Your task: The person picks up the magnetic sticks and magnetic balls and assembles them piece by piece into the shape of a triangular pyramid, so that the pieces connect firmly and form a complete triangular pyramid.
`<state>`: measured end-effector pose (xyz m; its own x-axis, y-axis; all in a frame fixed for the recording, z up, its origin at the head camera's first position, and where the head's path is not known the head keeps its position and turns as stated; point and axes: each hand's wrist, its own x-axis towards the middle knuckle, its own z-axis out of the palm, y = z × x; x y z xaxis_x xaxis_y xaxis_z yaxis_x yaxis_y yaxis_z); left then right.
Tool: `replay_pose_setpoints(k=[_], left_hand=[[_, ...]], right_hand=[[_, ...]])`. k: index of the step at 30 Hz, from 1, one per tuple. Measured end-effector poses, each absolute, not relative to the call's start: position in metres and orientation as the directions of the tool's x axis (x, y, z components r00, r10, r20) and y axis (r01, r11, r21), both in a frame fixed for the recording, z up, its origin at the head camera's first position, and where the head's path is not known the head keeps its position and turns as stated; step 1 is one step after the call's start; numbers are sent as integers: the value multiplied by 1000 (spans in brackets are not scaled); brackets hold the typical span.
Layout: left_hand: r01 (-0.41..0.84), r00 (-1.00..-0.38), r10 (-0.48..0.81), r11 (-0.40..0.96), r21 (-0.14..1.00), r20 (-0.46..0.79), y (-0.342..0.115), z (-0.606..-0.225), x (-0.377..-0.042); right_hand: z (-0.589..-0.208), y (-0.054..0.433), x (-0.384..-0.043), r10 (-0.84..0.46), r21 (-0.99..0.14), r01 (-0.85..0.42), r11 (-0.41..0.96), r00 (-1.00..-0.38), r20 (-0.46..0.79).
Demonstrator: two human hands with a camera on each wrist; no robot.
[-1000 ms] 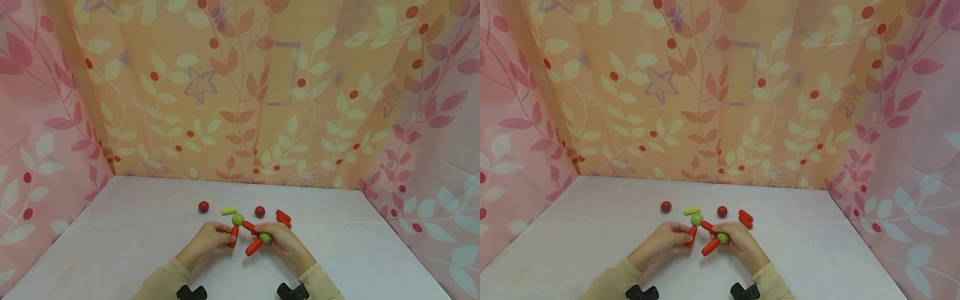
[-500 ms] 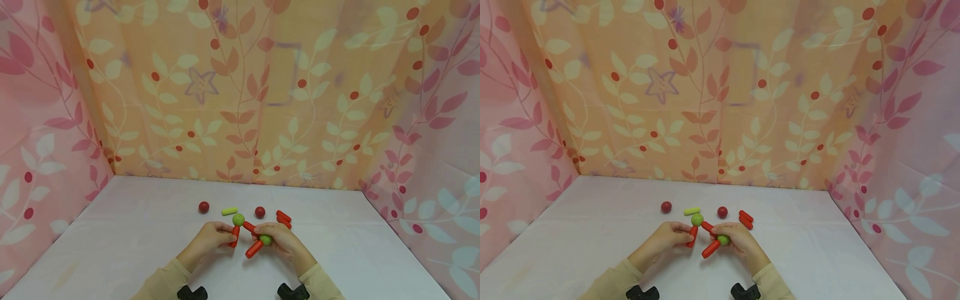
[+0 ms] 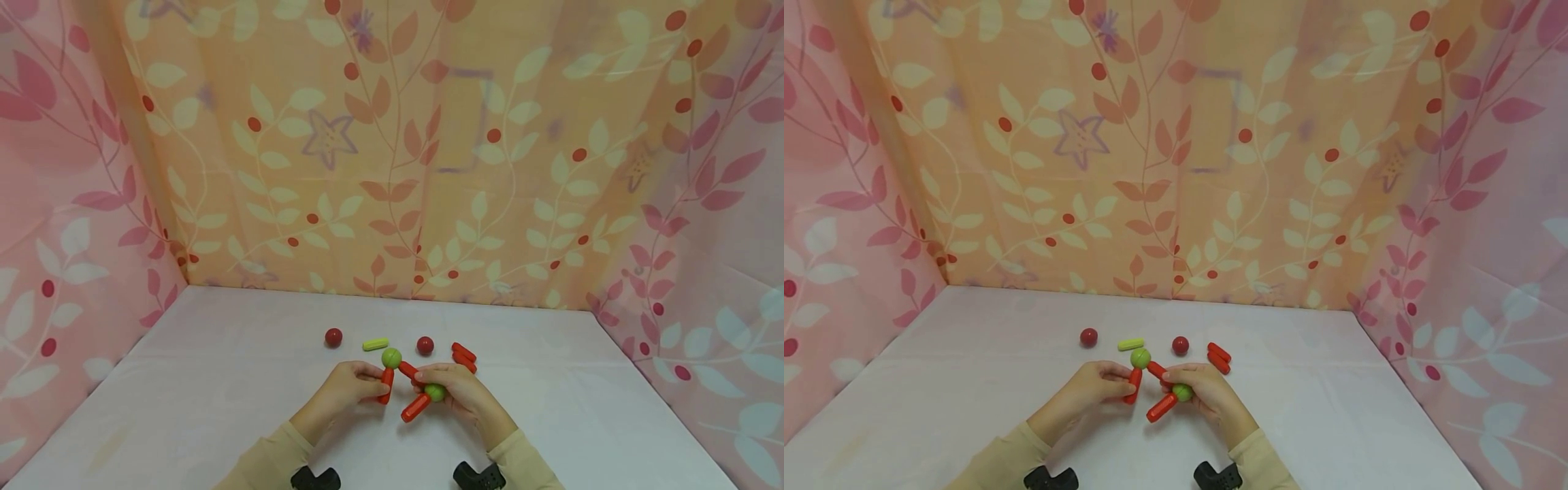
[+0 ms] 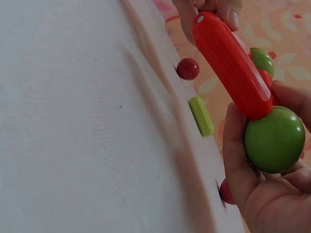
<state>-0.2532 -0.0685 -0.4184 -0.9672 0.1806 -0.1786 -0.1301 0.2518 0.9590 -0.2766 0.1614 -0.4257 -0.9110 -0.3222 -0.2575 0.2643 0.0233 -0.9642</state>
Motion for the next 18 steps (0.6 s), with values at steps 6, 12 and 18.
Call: replay_pose_setpoints(k=[6,12,18], left_hand=[[-120,-969,182,240,963,-166,-67,-418,-252],[-116,-969,186,230,966,-160,-67,-417,-250],[-106,-970,191,223,969,-150,-67,-418,-251]], right_hand=[[-425,161,-276,-284,-964,250,92,-921,-266],[-425,161,-277,-287,-963,256,82,-919,-269],[-426,163,-277,-305,-966,250,64,-917,-258]])
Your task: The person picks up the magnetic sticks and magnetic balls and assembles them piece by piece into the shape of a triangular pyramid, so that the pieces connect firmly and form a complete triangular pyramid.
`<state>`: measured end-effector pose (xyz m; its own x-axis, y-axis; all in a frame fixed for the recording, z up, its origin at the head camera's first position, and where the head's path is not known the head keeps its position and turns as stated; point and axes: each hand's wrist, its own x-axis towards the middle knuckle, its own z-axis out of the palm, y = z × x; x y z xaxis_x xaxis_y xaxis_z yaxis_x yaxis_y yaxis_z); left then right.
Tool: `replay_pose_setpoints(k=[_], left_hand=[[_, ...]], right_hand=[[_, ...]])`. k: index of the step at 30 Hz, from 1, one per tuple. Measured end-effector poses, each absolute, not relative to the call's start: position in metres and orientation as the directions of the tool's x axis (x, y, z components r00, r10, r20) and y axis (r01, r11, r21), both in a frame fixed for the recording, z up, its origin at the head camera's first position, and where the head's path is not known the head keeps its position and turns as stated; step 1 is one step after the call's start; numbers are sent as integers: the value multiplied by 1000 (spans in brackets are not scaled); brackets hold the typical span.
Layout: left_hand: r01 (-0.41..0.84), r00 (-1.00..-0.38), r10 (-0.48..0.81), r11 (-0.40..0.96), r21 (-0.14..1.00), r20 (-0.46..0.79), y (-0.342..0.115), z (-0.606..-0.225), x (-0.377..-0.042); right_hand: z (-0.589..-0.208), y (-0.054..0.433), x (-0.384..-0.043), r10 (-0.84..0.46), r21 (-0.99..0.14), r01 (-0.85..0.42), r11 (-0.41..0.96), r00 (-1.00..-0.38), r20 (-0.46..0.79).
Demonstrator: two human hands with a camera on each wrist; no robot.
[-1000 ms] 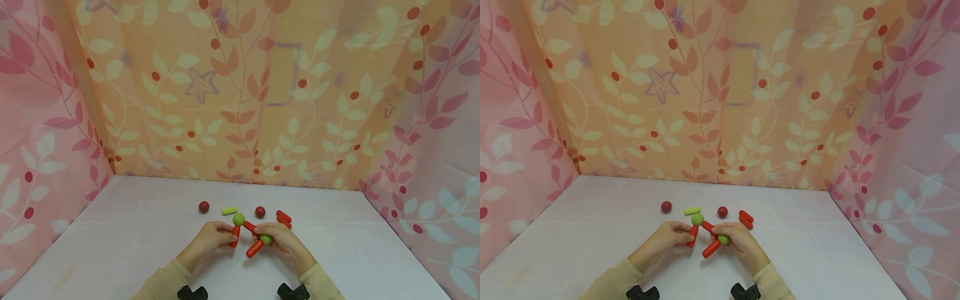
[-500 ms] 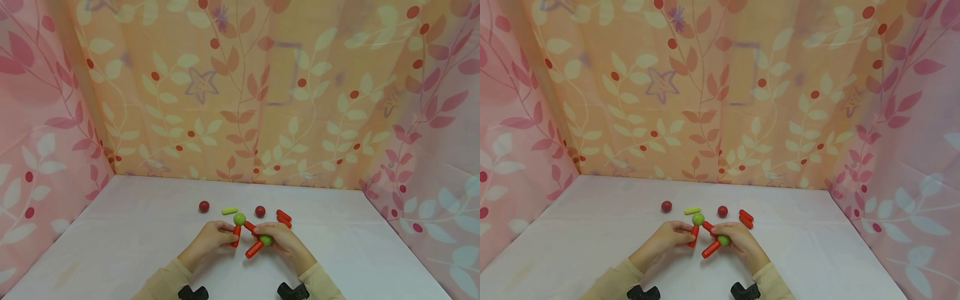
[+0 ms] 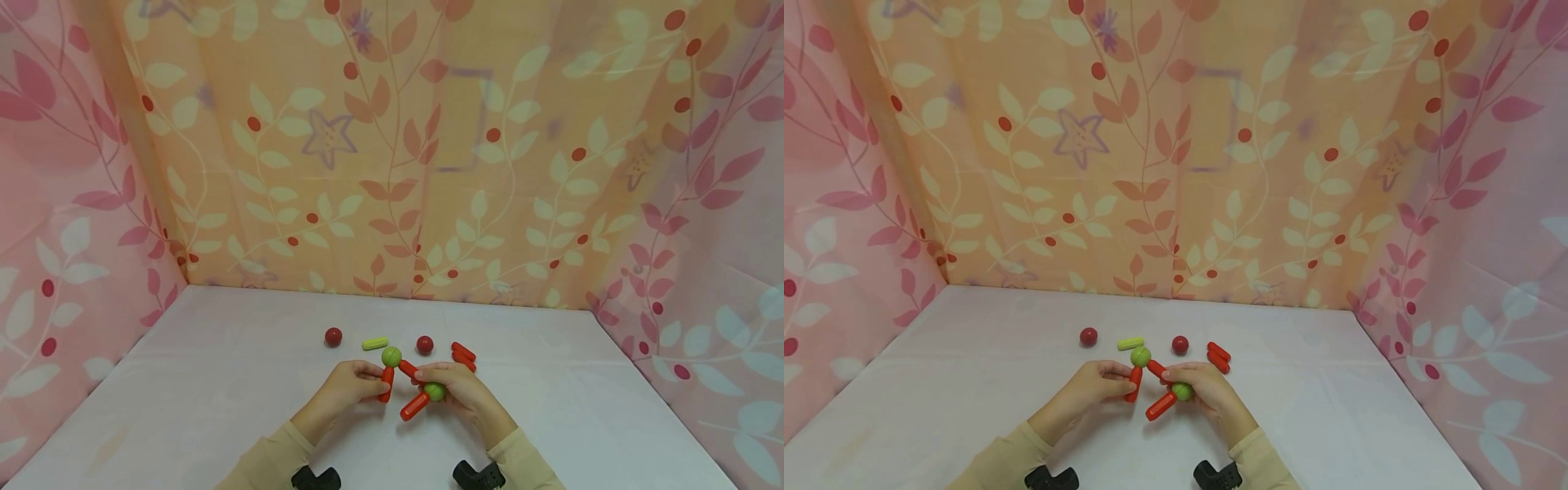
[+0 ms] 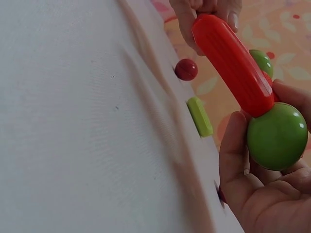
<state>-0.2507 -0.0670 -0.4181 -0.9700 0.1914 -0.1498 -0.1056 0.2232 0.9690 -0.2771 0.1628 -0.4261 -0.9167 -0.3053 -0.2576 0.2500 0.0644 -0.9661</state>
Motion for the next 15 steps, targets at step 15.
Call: replay_pose_setpoints(k=[15], left_hand=[[-79,-977,177,226,971,-121,-69,-416,-250]], right_hand=[[-427,161,-279,-273,-964,265,38,-925,-265]])
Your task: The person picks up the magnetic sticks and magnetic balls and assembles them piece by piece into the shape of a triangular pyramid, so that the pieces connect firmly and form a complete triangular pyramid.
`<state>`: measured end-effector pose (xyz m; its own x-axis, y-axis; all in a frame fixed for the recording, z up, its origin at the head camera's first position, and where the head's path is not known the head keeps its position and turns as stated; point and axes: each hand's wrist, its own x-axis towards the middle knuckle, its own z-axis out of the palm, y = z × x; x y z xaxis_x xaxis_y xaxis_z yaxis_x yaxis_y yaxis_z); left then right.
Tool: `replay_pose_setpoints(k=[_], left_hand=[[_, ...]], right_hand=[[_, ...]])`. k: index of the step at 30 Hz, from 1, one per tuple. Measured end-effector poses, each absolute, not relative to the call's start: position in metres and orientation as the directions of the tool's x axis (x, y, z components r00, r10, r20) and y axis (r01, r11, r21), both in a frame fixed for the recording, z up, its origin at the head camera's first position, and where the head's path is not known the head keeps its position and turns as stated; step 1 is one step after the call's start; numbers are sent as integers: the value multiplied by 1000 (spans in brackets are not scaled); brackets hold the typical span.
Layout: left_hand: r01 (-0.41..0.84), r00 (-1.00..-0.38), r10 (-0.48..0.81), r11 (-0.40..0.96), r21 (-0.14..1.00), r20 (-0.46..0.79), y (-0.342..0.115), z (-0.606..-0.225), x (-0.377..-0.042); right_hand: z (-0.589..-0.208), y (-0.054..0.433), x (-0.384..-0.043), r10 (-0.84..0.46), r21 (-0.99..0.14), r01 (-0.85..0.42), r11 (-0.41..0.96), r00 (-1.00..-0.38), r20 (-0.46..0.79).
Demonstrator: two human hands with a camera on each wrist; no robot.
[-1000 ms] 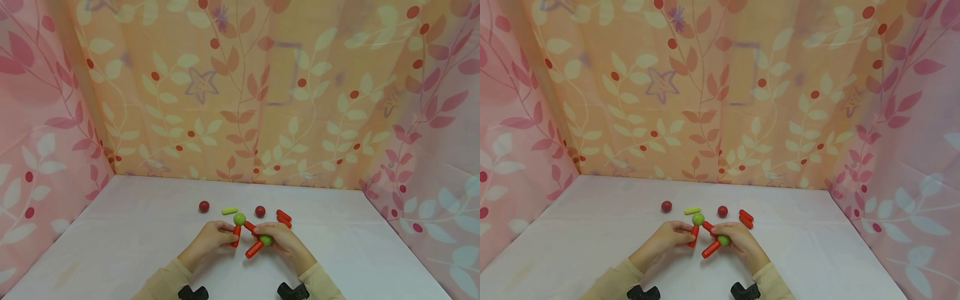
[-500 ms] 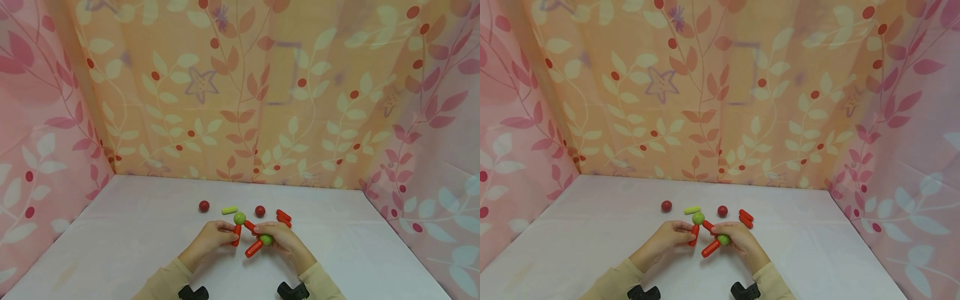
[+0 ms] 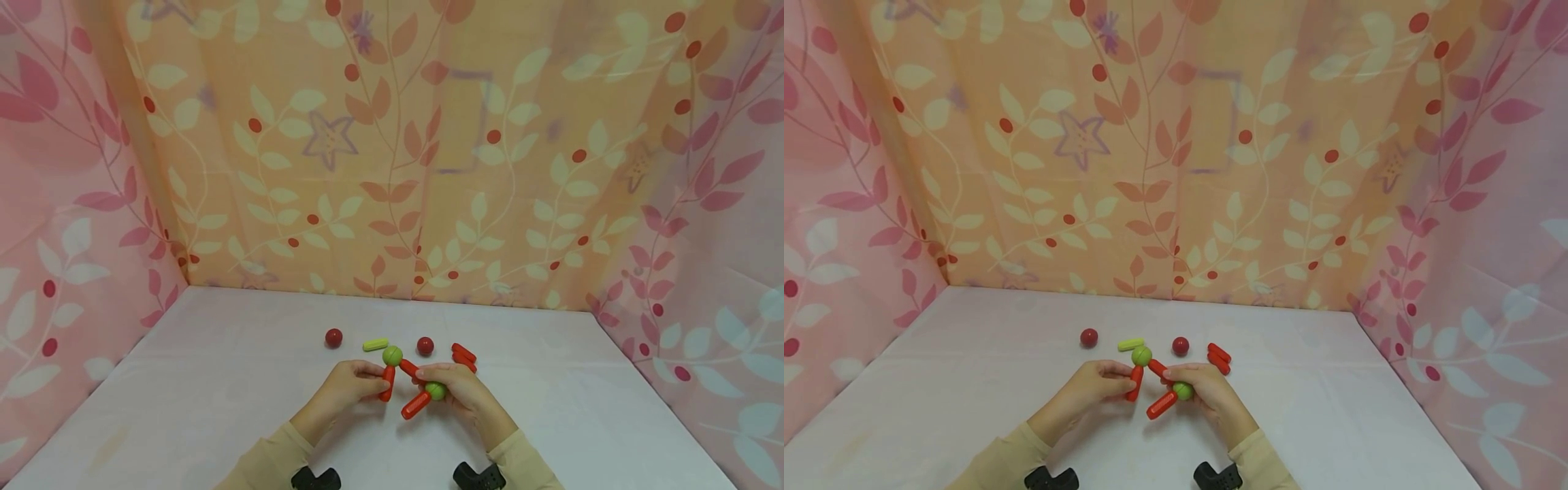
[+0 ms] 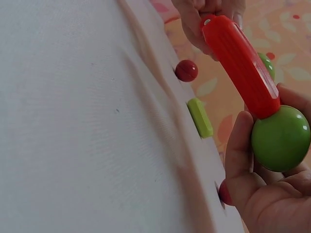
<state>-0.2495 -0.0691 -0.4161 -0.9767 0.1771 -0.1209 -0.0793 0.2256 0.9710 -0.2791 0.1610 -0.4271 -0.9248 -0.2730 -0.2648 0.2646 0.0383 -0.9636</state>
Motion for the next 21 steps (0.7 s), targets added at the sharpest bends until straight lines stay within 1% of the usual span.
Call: replay_pose_setpoints(k=[8,12,14,21], left_hand=[[-87,-974,188,196,977,-125,-68,-419,-251],[-89,-975,180,214,973,-129,-69,-419,-253],[-86,-979,159,232,969,-125,-70,-420,-254],[-45,-999,2,184,982,-46,-85,-418,-265]], right_hand=[[-427,160,-279,-269,-962,271,32,-925,-269],[-427,160,-279,-258,-961,274,25,-927,-271],[-427,160,-279,-251,-962,274,22,-929,-270],[-426,161,-278,-249,-964,265,1,-934,-257]])
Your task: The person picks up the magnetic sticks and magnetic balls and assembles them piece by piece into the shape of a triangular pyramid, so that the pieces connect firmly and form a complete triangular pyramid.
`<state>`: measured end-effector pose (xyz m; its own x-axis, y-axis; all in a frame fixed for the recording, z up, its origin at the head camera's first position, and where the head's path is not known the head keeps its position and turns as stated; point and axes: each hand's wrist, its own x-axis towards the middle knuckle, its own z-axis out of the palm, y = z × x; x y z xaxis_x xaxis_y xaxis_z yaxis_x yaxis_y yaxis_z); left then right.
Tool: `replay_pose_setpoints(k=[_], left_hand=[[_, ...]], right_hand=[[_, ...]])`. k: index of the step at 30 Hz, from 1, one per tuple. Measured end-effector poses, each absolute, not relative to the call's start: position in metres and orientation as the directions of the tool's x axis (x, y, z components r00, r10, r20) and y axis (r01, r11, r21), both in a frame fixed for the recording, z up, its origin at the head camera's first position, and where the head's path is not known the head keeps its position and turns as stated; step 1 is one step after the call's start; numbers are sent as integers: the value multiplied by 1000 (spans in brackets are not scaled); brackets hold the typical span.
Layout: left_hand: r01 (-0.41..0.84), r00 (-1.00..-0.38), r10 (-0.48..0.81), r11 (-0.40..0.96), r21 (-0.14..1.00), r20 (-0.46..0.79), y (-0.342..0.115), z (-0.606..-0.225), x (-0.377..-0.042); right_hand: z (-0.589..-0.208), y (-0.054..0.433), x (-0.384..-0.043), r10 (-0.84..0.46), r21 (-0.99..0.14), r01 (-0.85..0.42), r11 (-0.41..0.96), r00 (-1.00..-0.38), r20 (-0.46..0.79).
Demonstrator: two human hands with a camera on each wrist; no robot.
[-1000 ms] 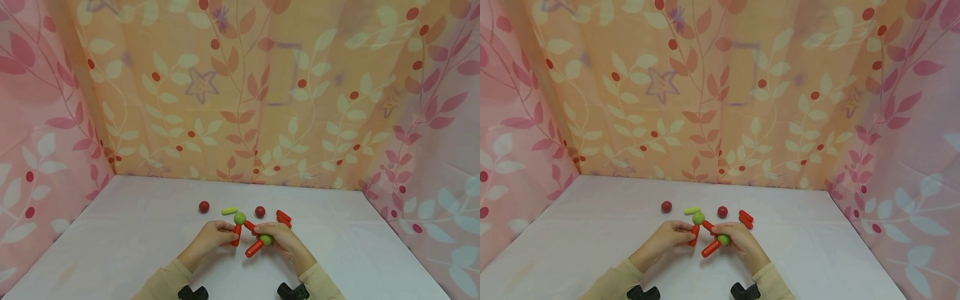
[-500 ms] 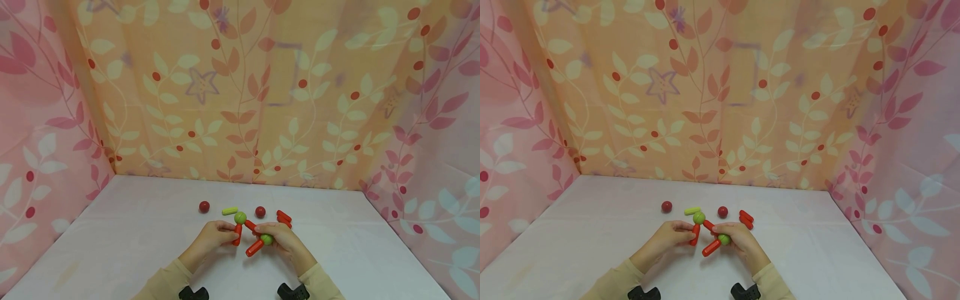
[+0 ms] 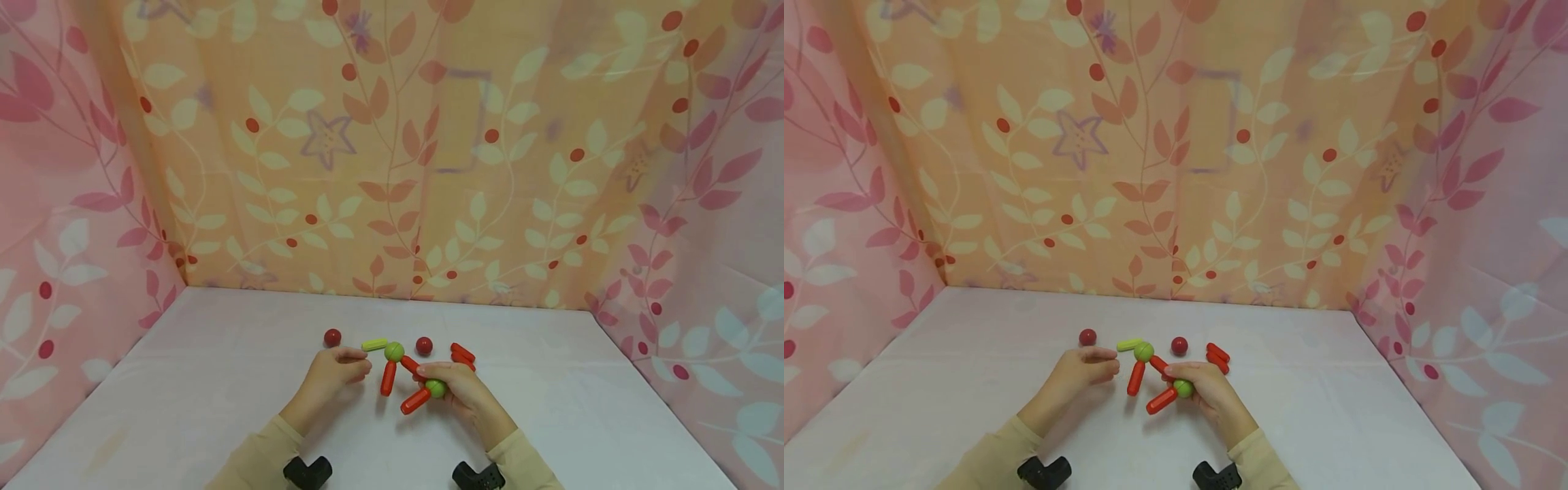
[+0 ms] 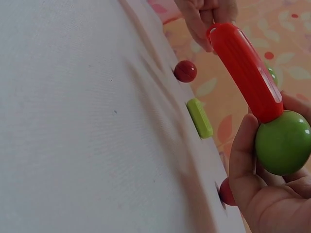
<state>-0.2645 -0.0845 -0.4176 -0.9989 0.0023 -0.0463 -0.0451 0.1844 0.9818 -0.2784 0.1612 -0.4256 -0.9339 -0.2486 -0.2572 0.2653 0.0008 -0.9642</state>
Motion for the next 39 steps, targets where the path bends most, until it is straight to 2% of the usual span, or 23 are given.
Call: replay_pose_setpoints(k=[11,17,23,28,31,39], left_hand=[[16,-977,-192,355,935,90,-113,-408,-285],[17,-967,-234,347,938,103,-117,-412,-294],[-61,-994,-100,205,977,-41,-97,-421,-283],[-135,-990,37,74,988,-138,-78,-424,-270],[-147,-985,81,53,988,-151,-71,-425,-268],[-162,-981,97,59,985,-168,-64,-428,-267]], right_hand=[[-428,160,-280,-217,-959,281,-24,-938,-270],[-428,160,-279,-208,-953,294,-71,-939,-274],[-429,159,-278,-199,-952,296,-81,-941,-275],[-430,159,-278,-186,-951,292,-99,-945,-271],[-430,159,-278,-181,-951,290,-109,-946,-268],[-430,158,-280,-179,-951,292,-99,-946,-272]])
